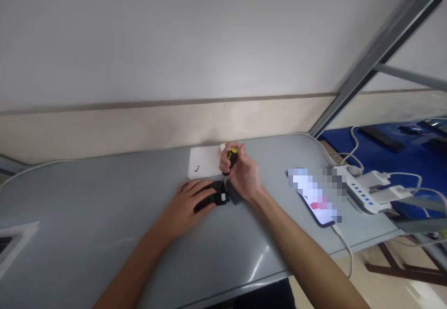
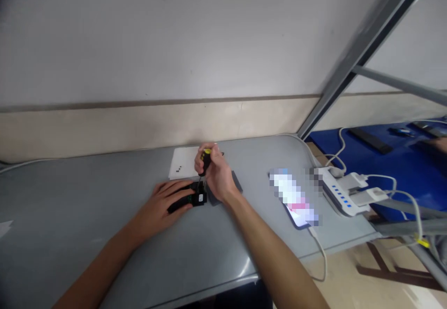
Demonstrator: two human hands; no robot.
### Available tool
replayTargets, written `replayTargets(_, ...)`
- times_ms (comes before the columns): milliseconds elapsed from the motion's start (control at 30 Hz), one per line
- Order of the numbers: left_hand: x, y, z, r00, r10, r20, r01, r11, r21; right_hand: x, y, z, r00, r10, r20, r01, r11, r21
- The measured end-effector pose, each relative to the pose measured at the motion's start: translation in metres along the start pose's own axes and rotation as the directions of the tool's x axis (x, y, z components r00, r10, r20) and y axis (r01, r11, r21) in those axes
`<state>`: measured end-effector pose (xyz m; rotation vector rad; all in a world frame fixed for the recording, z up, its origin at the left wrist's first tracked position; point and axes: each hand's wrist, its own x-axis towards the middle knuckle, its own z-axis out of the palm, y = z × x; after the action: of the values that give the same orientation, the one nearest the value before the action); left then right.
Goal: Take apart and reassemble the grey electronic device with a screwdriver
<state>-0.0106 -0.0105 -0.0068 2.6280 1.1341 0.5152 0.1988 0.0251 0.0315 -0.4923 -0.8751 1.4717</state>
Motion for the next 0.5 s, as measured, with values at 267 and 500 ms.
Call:
replayTargets(267, 0.000, -0.001, 0.003, 1.000, -0.004, -0.007, 0.004, 1.000, 0.021, -0.002, -0.014, -0.003, 0.993, 0.056, 0.108, -0.058, 0.998, 0.019)
replayTargets(500, 0.000, 0.000, 0.002, 1.000, -0.001, -0.029, 0.002, 1.000, 0.017, -0.003, -0.004, 0.003, 0.999, 0.021, 0.039, -0.021, 1.000, 0.012)
